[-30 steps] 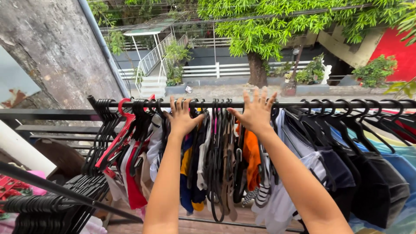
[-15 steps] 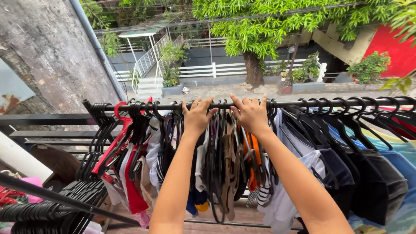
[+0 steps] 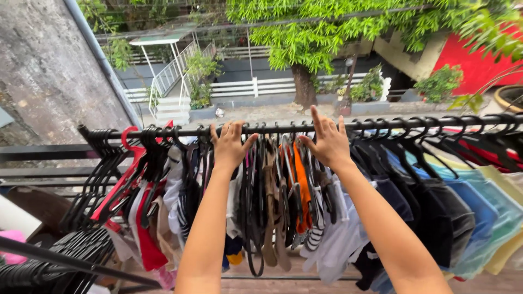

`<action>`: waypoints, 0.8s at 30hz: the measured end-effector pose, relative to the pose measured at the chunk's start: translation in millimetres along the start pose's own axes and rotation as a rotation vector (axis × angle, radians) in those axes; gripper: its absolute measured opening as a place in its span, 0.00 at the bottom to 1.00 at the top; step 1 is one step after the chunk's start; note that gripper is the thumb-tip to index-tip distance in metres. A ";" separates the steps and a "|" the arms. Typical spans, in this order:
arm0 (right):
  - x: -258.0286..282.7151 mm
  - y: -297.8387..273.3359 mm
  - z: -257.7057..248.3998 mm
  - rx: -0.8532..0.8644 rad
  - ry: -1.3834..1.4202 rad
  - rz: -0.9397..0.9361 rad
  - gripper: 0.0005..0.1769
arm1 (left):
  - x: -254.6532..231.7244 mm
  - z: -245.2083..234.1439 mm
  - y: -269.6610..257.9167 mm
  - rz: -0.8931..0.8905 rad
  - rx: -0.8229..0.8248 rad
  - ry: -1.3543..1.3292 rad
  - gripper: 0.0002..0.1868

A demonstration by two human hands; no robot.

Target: Hanging and organizing clothes on a drying rack on a balcony.

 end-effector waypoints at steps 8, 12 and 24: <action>-18.0 -3.8 -3.4 0.028 -0.161 0.020 0.56 | 3.1 0.9 2.3 -0.034 0.066 -0.009 0.38; -18.6 -3.2 -5.1 0.008 -0.233 0.019 0.55 | 1.8 -2.5 1.8 -0.067 0.086 -0.021 0.38; -20.5 -25.0 -13.5 -0.095 -0.248 -0.117 0.36 | 5.5 4.9 1.8 -0.083 0.106 0.001 0.39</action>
Point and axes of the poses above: each hand's wrist, its own y-axis towards the middle knuckle, its own z-axis out of the palm, x = y × z, the point moved 8 cm from there along y, towards the middle knuckle, and after that the axes turned 12 degrees about -y, right-handed, at the moved point
